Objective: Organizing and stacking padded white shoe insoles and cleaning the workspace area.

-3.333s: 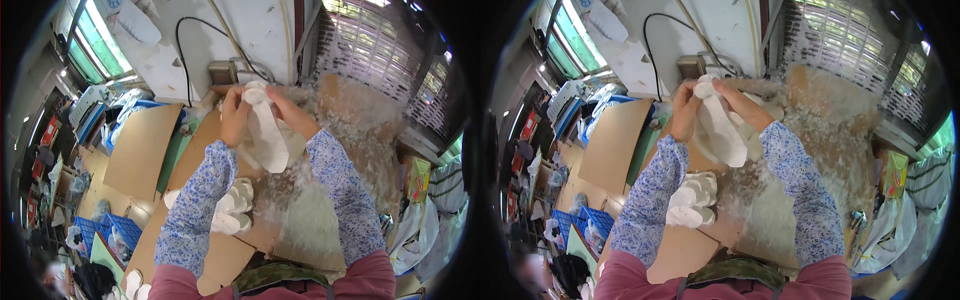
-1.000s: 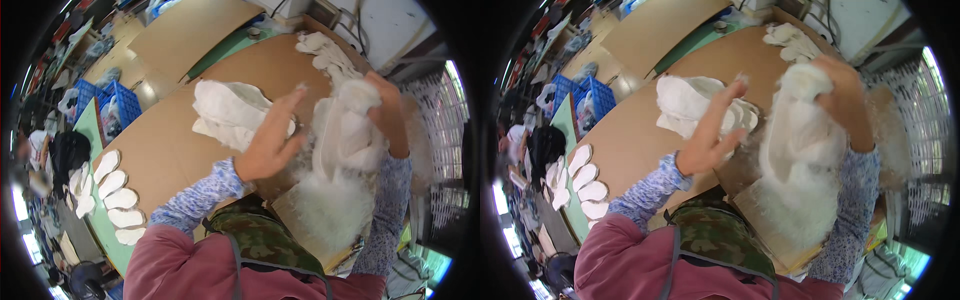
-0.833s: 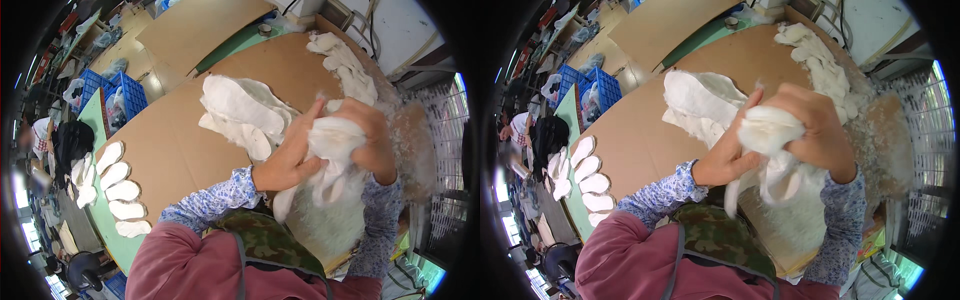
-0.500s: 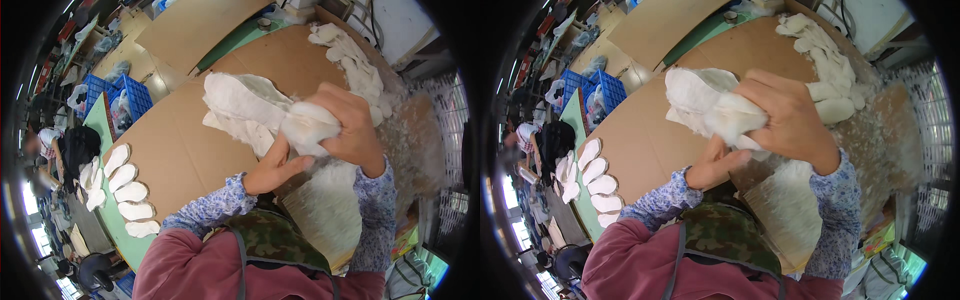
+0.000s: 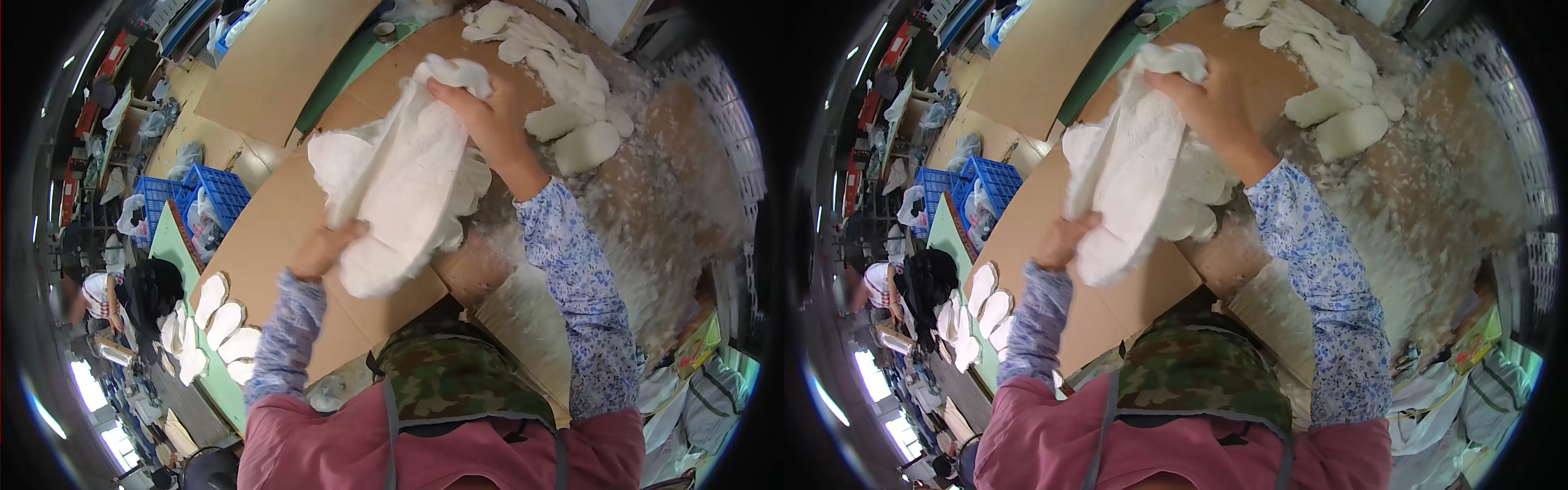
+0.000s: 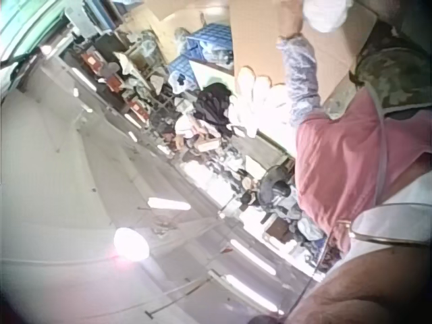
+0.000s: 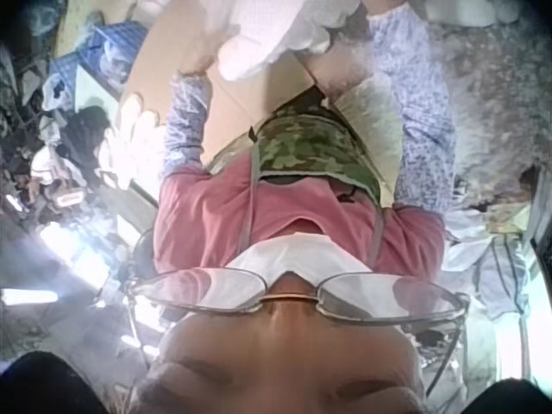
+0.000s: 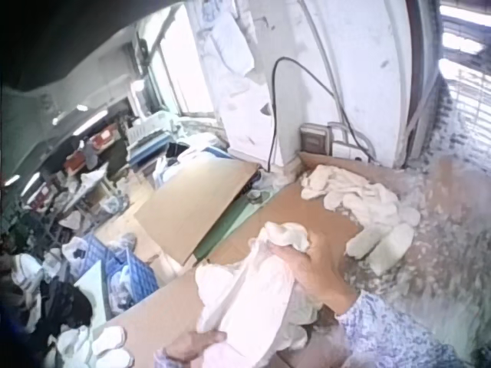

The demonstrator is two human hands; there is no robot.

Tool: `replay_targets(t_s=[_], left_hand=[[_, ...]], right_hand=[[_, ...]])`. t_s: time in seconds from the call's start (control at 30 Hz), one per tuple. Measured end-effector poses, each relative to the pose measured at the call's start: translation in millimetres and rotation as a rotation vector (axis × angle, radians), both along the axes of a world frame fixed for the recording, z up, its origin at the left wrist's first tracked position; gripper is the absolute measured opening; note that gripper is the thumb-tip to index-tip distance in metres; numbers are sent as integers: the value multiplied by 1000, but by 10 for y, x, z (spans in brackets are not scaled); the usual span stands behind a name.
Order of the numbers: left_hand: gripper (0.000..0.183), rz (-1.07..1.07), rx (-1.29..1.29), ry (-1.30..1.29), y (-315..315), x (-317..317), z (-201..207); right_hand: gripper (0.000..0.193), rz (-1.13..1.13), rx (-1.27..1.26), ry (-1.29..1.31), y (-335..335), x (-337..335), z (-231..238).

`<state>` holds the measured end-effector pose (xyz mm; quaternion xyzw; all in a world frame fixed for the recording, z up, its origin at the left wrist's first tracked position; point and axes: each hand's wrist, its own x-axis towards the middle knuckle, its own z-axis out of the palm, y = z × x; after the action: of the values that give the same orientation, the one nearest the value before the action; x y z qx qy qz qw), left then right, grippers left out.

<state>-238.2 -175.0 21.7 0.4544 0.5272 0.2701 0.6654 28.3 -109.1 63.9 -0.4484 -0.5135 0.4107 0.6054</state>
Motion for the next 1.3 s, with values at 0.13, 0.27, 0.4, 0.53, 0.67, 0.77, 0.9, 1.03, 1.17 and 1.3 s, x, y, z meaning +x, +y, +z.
replay_targets(t_s=[0.13, 0.27, 0.4, 0.53, 0.67, 0.77, 0.9, 1.03, 1.17, 1.3], left_hand=[[49, -194, 389, 220, 970, -439, 293], [44, -550, 535, 486, 1886, 166, 628], [49, -791, 913, 971, 2671, 729, -74], [59, -999, 1005, 1257, 3058, 1101, -1109], [65, -980, 1083, 1310, 2893, 1101, -1499], [72, -1068, 941, 1300, 2979, 1037, -1358], [83, -1159, 691, 1222, 3029, 1169, -1166], [80, -1214, 727, 1079, 2930, 1374, -916], [63, -1159, 904, 1082, 2847, 1227, -323], [50, -1048, 943, 424, 2683, 1660, 188]], right_hand=[[32, -10, -107, 116, 178, 115, -449], [36, -119, -372, 314, 241, 358, -730], [42, -300, -475, 219, 349, 414, -1615], [47, -319, -567, -461, 208, 546, -2080], [45, -244, -535, -511, 155, 823, -1990], [49, -332, -369, -898, 224, 1269, -1866], [51, -457, -227, -1414, 372, 1775, -2095], [25, -561, -378, -1504, 612, 2349, -2054], [26, -640, -157, -502, 831, 2800, -962], [27, -377, -252, -560, 497, 3214, -209]])
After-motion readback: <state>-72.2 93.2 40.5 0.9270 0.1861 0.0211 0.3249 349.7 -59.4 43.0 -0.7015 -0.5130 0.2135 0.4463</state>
